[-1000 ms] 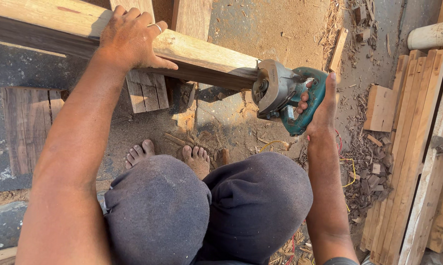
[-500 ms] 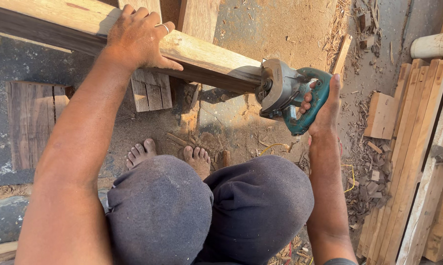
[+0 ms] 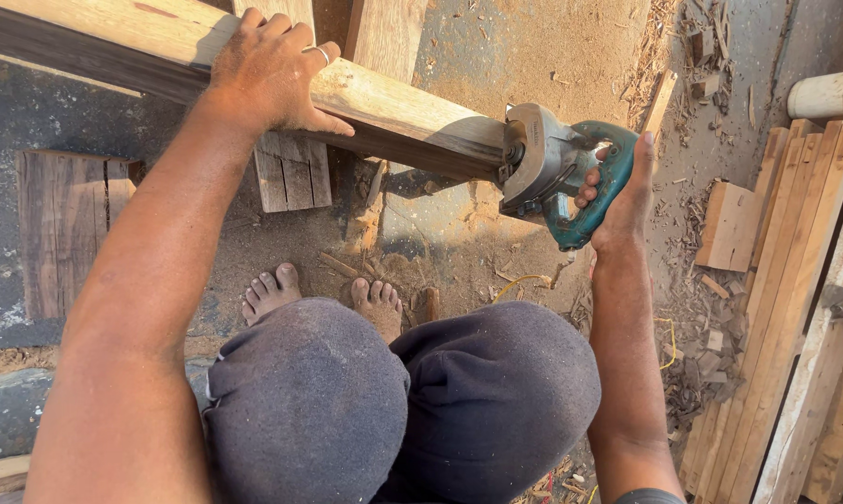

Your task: The person uses a circular saw to cut a piece of wood into smaller sections. They position the wood, make several cuts, and remove the cut pieces.

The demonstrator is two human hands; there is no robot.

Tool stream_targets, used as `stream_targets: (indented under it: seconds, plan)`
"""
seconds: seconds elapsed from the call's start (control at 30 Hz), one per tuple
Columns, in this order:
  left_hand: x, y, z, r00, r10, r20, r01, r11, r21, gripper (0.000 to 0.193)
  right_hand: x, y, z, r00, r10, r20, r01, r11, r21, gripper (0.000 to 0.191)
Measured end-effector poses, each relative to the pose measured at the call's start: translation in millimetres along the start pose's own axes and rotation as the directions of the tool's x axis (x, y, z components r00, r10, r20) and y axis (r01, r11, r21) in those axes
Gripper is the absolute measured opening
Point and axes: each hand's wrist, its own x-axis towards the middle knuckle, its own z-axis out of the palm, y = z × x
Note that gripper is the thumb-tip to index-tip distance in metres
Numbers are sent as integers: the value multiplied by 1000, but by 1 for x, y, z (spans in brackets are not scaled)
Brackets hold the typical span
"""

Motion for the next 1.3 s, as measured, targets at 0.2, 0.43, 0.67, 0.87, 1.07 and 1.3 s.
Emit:
stream_targets:
  seconds: [0.2,0.43,0.67,0.87,1.07,1.3]
  plan:
    - [-1,-1,0,1000,14,-17,-14,1000,12,117,3,-2,4,1000,-19,-5,19,1000,3,65]
    - [-2,-1,5,999,11,-30,-12,999,-31,116,9,-2,8,997,-50,-59,47,997,-53,64]
    - [-1,1,5,999,19,-29,-19,1000,-9,116,14,-7,13,997,-63,-33,61,996,-59,50]
    - [-2,5,2,1000,22,-3,-22,999,26,117,15,-18,23,1000,11,-28,-11,1000,7,34]
    - [-3,6,-2,1000,22,-4,-22,999,39,117,21,-20,28,1000,-12,-16,12,1000,-5,32]
    - [-8,8,-8,999,31,31,-33,997,63,119,37,-15,26,999,-39,-7,39,999,6,32]
